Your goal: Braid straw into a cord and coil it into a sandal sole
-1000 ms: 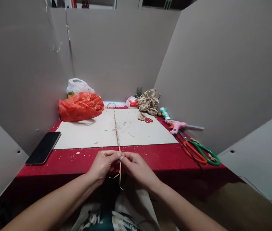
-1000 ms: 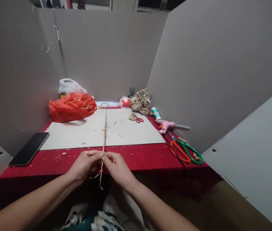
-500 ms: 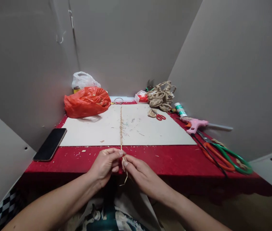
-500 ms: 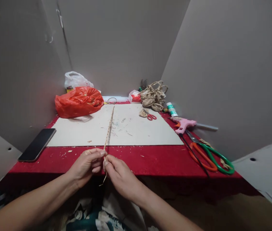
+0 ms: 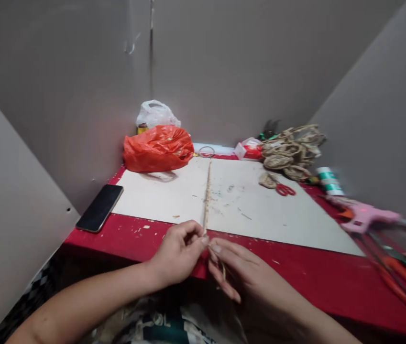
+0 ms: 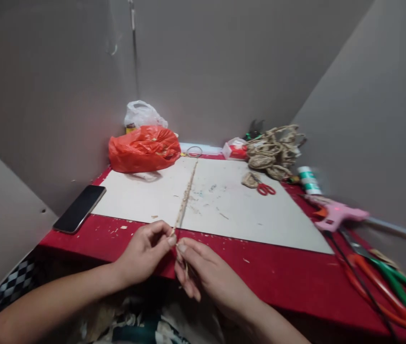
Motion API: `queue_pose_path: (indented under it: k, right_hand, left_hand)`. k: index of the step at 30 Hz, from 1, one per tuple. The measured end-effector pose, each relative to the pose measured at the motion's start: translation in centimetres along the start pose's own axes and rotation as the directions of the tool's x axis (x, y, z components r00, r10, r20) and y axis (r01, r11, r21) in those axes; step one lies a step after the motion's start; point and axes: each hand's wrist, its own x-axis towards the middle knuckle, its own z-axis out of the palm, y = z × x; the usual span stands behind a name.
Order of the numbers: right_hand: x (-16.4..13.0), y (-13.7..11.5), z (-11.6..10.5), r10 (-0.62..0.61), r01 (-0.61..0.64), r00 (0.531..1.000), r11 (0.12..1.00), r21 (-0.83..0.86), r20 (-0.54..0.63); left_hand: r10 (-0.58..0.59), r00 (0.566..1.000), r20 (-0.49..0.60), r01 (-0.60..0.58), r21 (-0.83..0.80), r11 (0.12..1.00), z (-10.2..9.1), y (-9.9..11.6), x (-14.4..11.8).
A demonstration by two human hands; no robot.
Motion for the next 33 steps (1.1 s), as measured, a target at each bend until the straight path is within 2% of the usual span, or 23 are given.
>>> queue_pose_path:
  k: [2, 5, 9, 12, 15, 19, 21, 23, 25, 27, 30, 33]
  right_hand:
    - [0.6, -0.4, -0.2, -0.067, 0.065, 0.996, 0.997, -0.042, -0.062]
    - [1.2, -1.3, -0.7, -0.153, 0.130, 0.981, 0.975, -0.179, -0.120]
    - [1.5, -2.6, -1.5, -0.228, 0.176, 0.968, 0.912, -0.371, -0.102]
    - [1.6, -3.7, -2.2, -0.380, 0.302, 0.925, 0.775, -0.556, -0.027]
    - [1.8, -4.8, -2.9, -0.532, 0.439, 0.841, 0.566, -0.698, 0.097]
    - [2.6, -5.8, -3.6, -0.680, 0.593, 0.677, 0.277, -0.756, 0.281]
    - [3.2, -5.9, -3.9, -0.728, 0.652, 0.597, 0.196, -0.732, 0.337]
    - [4.0, -5.8, -4.0, -0.773, 0.701, 0.525, 0.155, -0.696, 0.356]
    - [4.9, -5.8, -4.0, -0.816, 0.750, 0.463, 0.152, -0.644, 0.347]
    - [5.6, -5.8, -3.9, -0.828, 0.788, 0.457, 0.207, -0.580, 0.325]
    - [6.4, -5.8, -3.4, -0.795, 0.788, 0.546, 0.379, -0.486, 0.265]
    - [6.8, -5.6, -3.2, -0.745, 0.741, 0.639, 0.530, -0.412, 0.191]
  left_hand:
    - [0.233, 0.973, 0.000, -0.222, 0.301, 0.927, -0.4, -0.2, 0.3]
    - [0.466, 0.883, 0.066, -0.423, 0.543, 0.725, -0.9, -0.4, 0.7]
    - [0.580, 0.802, 0.144, -0.499, 0.696, 0.516, -1.3, -0.7, 0.8]
    - [0.641, 0.750, 0.162, -0.517, 0.748, 0.416, -1.6, -0.8, 0.9]
    - [0.681, 0.712, 0.172, -0.525, 0.774, 0.353, -1.9, -0.7, 1.0]
    - [0.727, 0.671, 0.146, -0.515, 0.797, 0.315, -2.4, -0.4, 1.4]
    - [0.745, 0.653, 0.138, -0.500, 0.817, 0.288, -2.7, -0.3, 1.6]
    - [0.759, 0.632, 0.159, -0.497, 0.834, 0.240, -3.1, -0.4, 1.7]
    - [0.773, 0.606, 0.189, -0.498, 0.848, 0.182, -3.5, -0.5, 1.8]
    - [0.780, 0.588, 0.214, -0.494, 0.859, 0.137, -3.8, -0.7, 1.9]
    - [0.789, 0.569, 0.232, -0.481, 0.872, 0.090, -4.2, -0.7, 2.0]
    - [0.813, 0.538, 0.223, -0.483, 0.872, 0.081, -4.2, -0.6, 2.2]
